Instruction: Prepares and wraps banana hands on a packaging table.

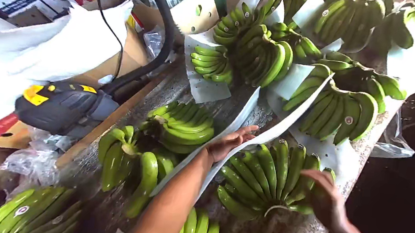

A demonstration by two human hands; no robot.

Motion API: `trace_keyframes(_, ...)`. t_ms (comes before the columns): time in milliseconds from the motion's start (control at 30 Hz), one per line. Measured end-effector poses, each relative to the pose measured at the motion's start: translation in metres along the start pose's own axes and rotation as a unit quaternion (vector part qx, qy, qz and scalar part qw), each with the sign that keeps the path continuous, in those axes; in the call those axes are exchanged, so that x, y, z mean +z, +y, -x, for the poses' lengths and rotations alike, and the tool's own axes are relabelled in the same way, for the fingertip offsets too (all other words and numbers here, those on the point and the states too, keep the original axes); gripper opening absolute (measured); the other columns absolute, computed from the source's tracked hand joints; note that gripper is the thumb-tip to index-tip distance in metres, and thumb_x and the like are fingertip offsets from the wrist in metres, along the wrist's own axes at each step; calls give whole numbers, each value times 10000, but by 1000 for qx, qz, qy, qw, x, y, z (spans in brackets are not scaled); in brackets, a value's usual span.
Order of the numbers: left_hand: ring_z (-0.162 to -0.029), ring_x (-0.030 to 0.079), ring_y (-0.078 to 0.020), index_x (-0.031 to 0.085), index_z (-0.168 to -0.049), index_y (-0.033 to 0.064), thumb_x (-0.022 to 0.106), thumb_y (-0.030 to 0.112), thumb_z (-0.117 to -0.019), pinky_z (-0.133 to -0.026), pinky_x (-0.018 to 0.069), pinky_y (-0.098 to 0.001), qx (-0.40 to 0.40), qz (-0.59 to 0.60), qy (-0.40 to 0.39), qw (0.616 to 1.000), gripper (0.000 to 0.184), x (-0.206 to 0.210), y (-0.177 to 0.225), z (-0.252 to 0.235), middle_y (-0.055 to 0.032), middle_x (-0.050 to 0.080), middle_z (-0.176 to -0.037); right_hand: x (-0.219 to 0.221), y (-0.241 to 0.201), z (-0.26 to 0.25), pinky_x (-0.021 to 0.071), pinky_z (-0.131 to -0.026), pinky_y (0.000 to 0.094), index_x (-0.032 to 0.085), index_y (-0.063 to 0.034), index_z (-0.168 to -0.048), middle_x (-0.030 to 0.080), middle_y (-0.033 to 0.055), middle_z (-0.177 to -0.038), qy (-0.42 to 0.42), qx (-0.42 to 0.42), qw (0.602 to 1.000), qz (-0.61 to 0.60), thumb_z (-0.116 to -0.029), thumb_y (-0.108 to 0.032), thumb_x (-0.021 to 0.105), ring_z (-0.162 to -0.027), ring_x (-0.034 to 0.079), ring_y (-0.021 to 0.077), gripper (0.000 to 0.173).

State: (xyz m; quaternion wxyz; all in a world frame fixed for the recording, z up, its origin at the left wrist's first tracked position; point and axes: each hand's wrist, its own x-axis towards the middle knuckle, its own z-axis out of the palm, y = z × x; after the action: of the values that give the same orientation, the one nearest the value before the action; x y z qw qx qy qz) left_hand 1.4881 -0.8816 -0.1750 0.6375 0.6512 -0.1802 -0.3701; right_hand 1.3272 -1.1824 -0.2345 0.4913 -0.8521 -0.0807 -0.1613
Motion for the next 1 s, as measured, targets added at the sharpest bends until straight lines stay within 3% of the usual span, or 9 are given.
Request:
trace_keyframes(67, -1261, 582, -82, 419, -1525, 32, 646, 809, -764, -1087, 467, -298, -5, 20, -43, 999, 1111, 6, -1, 7, -14, 624, -1381, -24, 4, -51, 547, -899, 345, 519, 124, -1302, 613, 235, -1254, 32, 122, 987, -97, -866, -117, 617, -1092, 632, 207, 507)
trace_keyframes(133, -1276, 560, -78, 560, -1431, 47, 662, 795, -763, -1095, 453, -291, -2, -9, -81, 997, 1008, 12, 0, 9, -12, 613, -1387, -31, 16, -99, 548, -930, 347, 294, 17, -1522, 513, 168, -1439, -16, 267, 934, -235, -790, -112, 648, -1207, 598, 178, 823)
trace_keyframes(267, -1496, 349, -198, 577, -1431, 45, 512, 841, -832, -1211, 334, -371, 3, -35, -95, 995, 999, 18, 2, 11, -114, 382, -1614, 0, 38, -140, 595, -876, 320, 513, -104, -1341, 724, 23, -1125, -111, 313, 807, -488, -866, -103, 694, -991, 698, 120, 508)
trace_keyframes(300, -1502, 348, -172, 532, -1464, 22, 493, 824, -858, -1226, 309, -362, -22, -4, -71, 997, 1006, 22, 5, 16, -87, 411, -1609, 8, 50, -144, 573, -951, 343, 397, -122, -1485, 691, 40, -1265, -169, 283, 782, -530, -846, -238, 773, -1109, 683, 158, 750)
trace_keyframes(400, -1082, 628, -3, 581, -1319, 88, 412, 524, -1050, -949, 521, -234, -147, 73, 82, 983, 539, 42, 5, 39, 51, 689, -1156, 18, 60, -152, 558, -1015, 400, 419, -212, -1538, 717, 26, -1230, -238, 220, 745, -583, -714, -360, 908, -1125, 695, 195, 970)
trace_keyframes(567, -888, 603, 14, 619, -1225, 56, 372, 203, -1072, -841, 522, -221, -201, -52, 38, 978, 326, 61, 2, 46, 34, 653, -1002, -38, 45, -99, 579, -786, 274, 731, -106, -888, 725, -50, -834, -180, 256, 894, -321, -867, -79, 666, -796, 671, 45, 74)
trace_keyframes(767, -1452, 426, -132, 476, -1501, 16, 305, 306, -1107, -1225, 327, -338, -96, -100, 93, 986, 518, 78, 9, 109, -97, 481, -1558, -89, 26, -17, 583, -850, 196, 675, -21, -1047, 730, -58, -931, -161, 254, 945, -131, -835, -52, 679, -890, 674, -43, 215)
trace_keyframes(933, -1351, 504, -156, 444, -1509, 43, 195, 417, -1119, -1141, 401, -381, -278, -56, 118, 952, 595, 106, 11, 106, -132, 510, -1495, -95, 31, -14, 429, -1066, 626, 645, 65, -1249, 673, 284, -1203, -363, 259, 891, 88, -927, -279, 709, -1207, 618, 412, 475)
trace_keyframes(1000, -1221, 568, -162, 474, -1456, 48, 143, 456, -1116, -1038, 472, -387, -301, -25, 146, 942, 626, 99, 16, 95, -132, 571, -1371, -92, 42, -9, 527, -967, 536, 698, 32, -1147, 718, 200, -1074, -326, 282, 902, 35, -966, -189, 659, -1055, 684, 292, 289)
